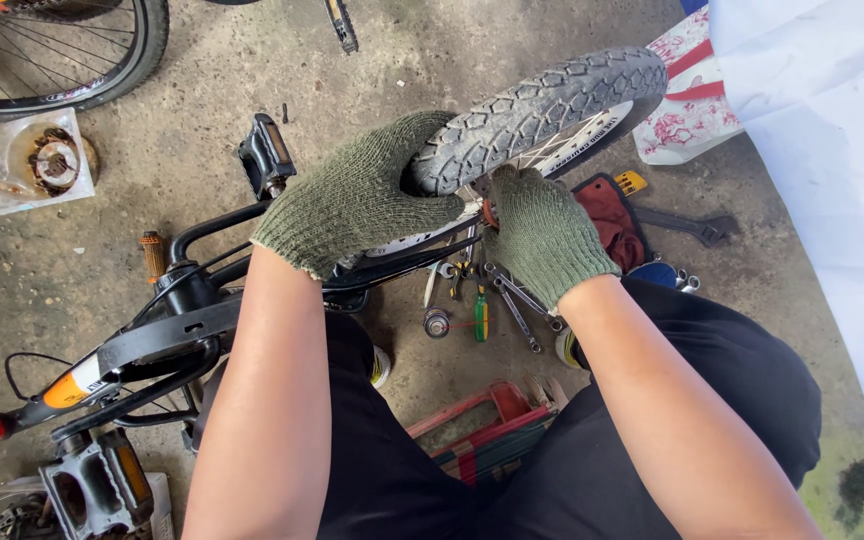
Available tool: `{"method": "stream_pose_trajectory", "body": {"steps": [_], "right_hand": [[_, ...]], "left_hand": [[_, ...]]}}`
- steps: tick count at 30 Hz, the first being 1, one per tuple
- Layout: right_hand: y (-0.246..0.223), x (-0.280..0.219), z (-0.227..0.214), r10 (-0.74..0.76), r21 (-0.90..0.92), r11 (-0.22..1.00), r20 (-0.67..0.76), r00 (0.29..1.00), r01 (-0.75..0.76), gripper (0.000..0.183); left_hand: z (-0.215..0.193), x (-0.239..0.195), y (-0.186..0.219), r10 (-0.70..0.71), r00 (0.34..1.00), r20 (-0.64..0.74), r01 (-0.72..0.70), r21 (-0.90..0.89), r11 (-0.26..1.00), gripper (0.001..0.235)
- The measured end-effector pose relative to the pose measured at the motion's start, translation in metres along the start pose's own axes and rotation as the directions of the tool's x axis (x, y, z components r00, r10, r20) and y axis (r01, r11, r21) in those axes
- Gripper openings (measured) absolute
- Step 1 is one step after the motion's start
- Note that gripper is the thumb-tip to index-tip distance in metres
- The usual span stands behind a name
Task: The person uses pliers to adjust the spokes on a bicycle wheel while sitting on the floor. The wheel is held steady with the left hand while the right hand manipulates the tool on the spoke nipples.
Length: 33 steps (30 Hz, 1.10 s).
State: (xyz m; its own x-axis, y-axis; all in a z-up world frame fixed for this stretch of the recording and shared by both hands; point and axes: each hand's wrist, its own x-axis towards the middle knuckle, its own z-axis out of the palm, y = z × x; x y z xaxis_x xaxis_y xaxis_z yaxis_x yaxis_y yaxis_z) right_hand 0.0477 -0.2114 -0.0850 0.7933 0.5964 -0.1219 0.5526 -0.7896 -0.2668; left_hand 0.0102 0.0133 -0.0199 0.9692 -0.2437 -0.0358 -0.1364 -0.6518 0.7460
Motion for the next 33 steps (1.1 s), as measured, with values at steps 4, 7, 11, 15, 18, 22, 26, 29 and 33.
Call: {"method": "stream_pose_trajectory", "body": {"steps": [4,7,11,15,18,22,26,29,33], "right_hand": [[-0.005,-0.002,-0.003,0.034,0.073,0.997,-0.011,0.999,-0.033,0.032],[-0.003,-0.001,0.000,0.019,0.080,0.997,-0.032,0.999,-0.016,0.038],[0.003,-0.001,0.006,-0.010,0.027,1.000,-0.073,0.997,0.012,0.038],[-0.004,-0.001,-0.006,0.033,0.027,0.999,0.003,0.999,-0.034,0.036],[-0.009,-0.001,-0.003,0.032,0.100,0.995,-0.047,0.998,-0.027,0.034],[-0.012,0.001,0.000,0.045,0.109,0.993,-0.030,0.999,-0.042,0.035],[-0.013,0.000,-0.002,0.050,0.116,0.992,-0.033,0.998,-0.046,0.033],[-0.016,0.000,-0.006,0.062,0.099,0.993,-0.004,0.998,-0.061,0.030],[-0.012,0.003,-0.004,0.015,0.067,0.998,0.022,1.000,-0.016,0.028]], "left_hand": [[0.001,0.000,-0.002,-0.006,1.000,-0.003,0.007,0.006,1.000,0.073],[-0.001,0.001,0.001,-0.004,1.000,0.009,0.004,-0.005,1.000,0.071],[-0.001,0.001,0.001,-0.003,1.000,0.011,0.002,0.023,1.000,0.071],[0.002,0.001,-0.004,0.045,0.999,-0.014,-0.045,-0.005,0.999,0.068],[0.003,0.001,-0.003,-0.002,1.000,-0.010,0.002,0.016,1.000,0.071],[0.001,0.002,0.000,-0.026,1.000,0.009,0.026,0.027,0.999,0.072],[-0.001,-0.002,0.005,-0.053,0.999,0.003,0.053,-0.012,0.999,0.071],[-0.002,-0.001,0.006,-0.055,0.998,0.016,0.055,-0.031,0.998,0.071],[-0.002,-0.003,0.006,-0.042,0.999,0.006,0.042,-0.055,0.998,0.071]]}}
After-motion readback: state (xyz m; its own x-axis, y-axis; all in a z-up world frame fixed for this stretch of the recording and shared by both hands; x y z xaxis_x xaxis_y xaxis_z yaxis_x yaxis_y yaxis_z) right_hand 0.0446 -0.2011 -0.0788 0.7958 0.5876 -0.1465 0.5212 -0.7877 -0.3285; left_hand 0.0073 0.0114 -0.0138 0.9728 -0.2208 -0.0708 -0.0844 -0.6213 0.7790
